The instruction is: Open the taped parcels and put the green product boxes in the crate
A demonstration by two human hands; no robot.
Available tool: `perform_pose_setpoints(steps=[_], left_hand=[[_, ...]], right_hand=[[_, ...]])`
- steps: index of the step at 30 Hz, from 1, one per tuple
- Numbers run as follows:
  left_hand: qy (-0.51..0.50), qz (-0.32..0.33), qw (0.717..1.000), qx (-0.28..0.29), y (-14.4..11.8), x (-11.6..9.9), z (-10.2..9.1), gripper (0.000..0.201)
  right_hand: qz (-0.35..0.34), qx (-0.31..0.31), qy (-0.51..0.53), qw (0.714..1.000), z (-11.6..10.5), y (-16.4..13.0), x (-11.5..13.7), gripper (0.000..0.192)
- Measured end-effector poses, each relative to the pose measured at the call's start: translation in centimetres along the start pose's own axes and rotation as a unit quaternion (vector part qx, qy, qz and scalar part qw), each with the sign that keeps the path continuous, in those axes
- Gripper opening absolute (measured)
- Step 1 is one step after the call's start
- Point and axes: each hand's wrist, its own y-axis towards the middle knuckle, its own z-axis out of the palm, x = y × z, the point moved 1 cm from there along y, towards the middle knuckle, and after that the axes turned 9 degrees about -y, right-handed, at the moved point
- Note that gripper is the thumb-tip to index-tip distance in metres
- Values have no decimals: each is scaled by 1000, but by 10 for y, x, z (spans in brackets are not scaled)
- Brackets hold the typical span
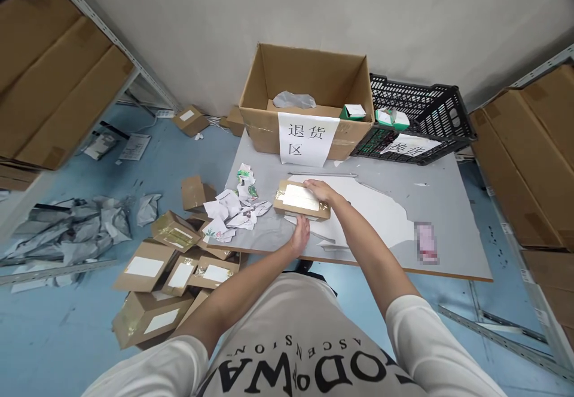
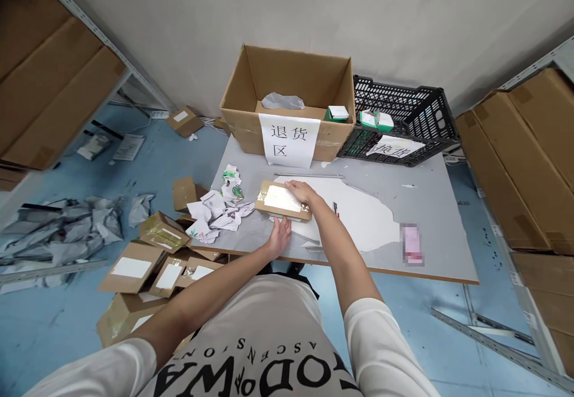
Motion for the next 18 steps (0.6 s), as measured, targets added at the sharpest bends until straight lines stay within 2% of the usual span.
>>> perform_pose_setpoints(steps=[6,11,13,15,18], left_hand=[[9,4,1000,8,-2,-3,0,73],[26,7,999,-18,-6,-7,-2,75],[39,11,999,-31,-7,-8,-6,78],[67,17,997,-37,-7,-11,-13,80],[170,27,985,-30,-7,-21,-25,80]], right_hand=[[-14,-11,7,1000,-2,-3,-1,52],[-40,-75,23,996,-4,-12,-2,48],[-56,-121,33,991,-7,-18,-8,50],[-60,-192,56,978,-11,-29,-22,51],[8,-328,90,940,-12,-59,-61,51]])
